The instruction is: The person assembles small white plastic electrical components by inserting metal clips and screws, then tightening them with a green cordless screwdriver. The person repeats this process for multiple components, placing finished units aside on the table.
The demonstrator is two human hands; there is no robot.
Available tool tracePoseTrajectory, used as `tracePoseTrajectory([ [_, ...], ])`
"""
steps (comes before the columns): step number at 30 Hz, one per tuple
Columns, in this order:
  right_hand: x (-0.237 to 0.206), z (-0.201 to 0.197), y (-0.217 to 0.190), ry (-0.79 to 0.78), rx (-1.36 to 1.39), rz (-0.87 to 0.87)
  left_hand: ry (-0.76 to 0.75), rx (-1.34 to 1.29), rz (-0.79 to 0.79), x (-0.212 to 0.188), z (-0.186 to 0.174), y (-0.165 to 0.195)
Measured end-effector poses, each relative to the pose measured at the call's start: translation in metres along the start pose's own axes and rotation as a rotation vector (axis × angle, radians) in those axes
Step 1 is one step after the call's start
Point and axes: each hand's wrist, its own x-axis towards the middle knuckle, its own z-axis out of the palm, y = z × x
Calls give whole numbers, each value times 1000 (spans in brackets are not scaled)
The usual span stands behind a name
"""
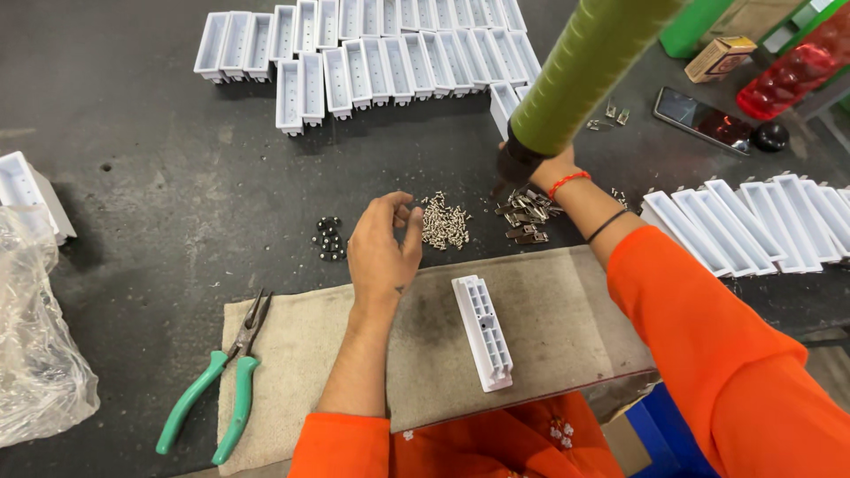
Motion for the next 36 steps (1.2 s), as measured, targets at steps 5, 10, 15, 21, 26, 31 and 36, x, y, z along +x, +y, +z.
tracePoseTrajectory([
  [5,-15,1,-12,-196,274,212,-10,9,-10,1,3,-1],
  [10,-28,-10,-32,-266,450,324,-26,6,-22,-3,7,3],
  [15,-50,-41,-45,-95,819,398,-27,26,-40,-3,6,2],
  [21,-53,-159,0,371,1697,120,-98,51,-69,-2,20,0],
  [26,-67,-224,2,-80,1657,-47,22,162,92,7,1,-13],
  [31,-77,-234,-19,-149,1659,-41,65,411,-16,7,-38,-41],
  [36,-95,-226,-40,-32,1711,45,-14,735,-28,6,-28,-53],
])
